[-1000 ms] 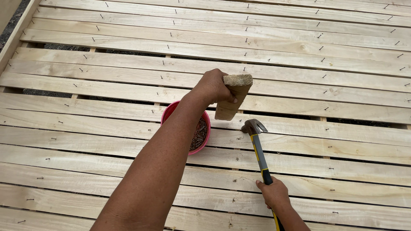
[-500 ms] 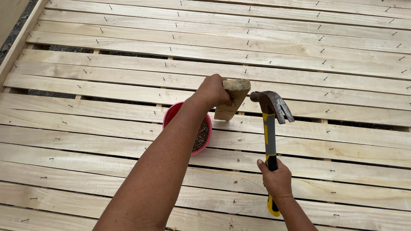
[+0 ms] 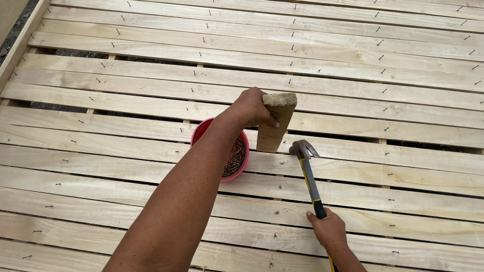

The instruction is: The person hammers nails into a wooden slatted surface using a hammer and a small wooden block. They repeatedly pick nails from a pink bucket and drive them into the slats, moving along the surface as they work.

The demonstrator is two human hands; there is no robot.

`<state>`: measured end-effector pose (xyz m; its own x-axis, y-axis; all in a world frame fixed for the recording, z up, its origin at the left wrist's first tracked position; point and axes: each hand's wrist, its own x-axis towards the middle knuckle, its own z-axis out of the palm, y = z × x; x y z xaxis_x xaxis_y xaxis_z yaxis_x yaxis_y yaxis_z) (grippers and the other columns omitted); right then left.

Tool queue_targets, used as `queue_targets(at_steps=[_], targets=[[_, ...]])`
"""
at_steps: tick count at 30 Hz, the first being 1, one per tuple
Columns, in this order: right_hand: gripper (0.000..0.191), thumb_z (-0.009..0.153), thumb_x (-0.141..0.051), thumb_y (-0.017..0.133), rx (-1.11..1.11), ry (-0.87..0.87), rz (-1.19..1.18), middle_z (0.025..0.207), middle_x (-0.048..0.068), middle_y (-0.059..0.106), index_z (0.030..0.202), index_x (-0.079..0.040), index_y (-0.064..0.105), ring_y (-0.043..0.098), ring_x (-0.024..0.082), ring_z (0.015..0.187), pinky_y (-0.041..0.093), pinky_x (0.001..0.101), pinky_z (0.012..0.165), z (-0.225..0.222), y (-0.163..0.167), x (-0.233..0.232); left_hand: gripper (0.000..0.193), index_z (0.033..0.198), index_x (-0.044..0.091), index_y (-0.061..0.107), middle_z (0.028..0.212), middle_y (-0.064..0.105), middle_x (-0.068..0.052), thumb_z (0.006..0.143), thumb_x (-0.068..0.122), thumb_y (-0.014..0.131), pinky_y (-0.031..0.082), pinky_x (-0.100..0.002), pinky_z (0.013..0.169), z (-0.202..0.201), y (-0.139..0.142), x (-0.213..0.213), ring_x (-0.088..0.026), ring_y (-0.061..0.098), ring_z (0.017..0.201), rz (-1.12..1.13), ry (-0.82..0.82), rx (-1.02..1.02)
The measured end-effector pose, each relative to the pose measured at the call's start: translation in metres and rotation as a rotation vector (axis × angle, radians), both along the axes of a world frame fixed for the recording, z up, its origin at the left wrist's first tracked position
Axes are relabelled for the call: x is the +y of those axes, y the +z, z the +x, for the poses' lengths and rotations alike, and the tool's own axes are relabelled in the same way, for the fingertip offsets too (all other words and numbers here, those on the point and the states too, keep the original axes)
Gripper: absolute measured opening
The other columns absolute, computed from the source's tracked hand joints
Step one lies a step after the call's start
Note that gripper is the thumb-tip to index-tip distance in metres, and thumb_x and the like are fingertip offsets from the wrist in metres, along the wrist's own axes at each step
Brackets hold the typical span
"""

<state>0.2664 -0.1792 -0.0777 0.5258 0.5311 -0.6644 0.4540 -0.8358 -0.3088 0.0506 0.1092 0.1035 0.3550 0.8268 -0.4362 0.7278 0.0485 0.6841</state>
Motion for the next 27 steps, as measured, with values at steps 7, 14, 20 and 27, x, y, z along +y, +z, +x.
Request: queue_targets(at_steps=[7, 14, 20, 27], targets=[[0.036, 0.091, -0.041, 0.074, 0.098, -0.100, -0.083, 0.067, 0.006, 0.062, 0.109, -0.010, 0.073, 0.058, 0.018, 0.052, 0.051, 0.0359, 0.051, 0.001, -0.004, 0.000, 0.063, 0.123, 0.013, 0.072, 0.113, 0.077, -0.009, 0.064, 0.021, 0.095, 0.062, -0.035, 0.090, 0.001, -0.019, -0.013, -0.021, 0.075, 0.100, -0.034, -0.036, 0.111], [0.034, 0.093, -0.038, 0.073, 0.073, -0.074, -0.098, 0.066, 0.006, 0.063, 0.109, -0.007, 0.072, 0.060, 0.019, 0.051, 0.053, 0.0375, 0.049, 0.001, -0.004, 0.004, 0.062, 0.123, 0.012, 0.073, 0.116, 0.076, -0.009, 0.065, 0.020, 0.095, 0.058, -0.035, 0.098, -0.002, -0.012, -0.016, -0.022, 0.072, 0.106, 0.002, -0.050, 0.109], [0.034, 0.092, -0.037, 0.072, 0.052, -0.048, -0.099, 0.065, 0.006, 0.063, 0.117, -0.014, 0.070, 0.062, 0.019, 0.051, 0.055, 0.0368, 0.049, 0.002, 0.006, 0.011, 0.062, 0.119, 0.011, 0.075, 0.113, 0.078, -0.009, 0.061, 0.018, 0.096, 0.061, -0.035, 0.095, 0.002, 0.013, -0.004, -0.022, 0.076, 0.102, 0.044, -0.032, 0.038], [0.034, 0.091, -0.037, 0.074, 0.101, -0.113, -0.062, 0.064, 0.006, 0.060, 0.107, -0.007, 0.072, 0.057, 0.019, 0.050, 0.051, 0.0366, 0.048, -0.008, 0.018, 0.012, 0.061, 0.118, 0.014, 0.075, 0.110, 0.078, -0.010, 0.060, 0.018, 0.096, 0.061, -0.035, 0.093, 0.010, 0.001, 0.003, -0.022, 0.076, 0.099, 0.125, -0.017, 0.070]])
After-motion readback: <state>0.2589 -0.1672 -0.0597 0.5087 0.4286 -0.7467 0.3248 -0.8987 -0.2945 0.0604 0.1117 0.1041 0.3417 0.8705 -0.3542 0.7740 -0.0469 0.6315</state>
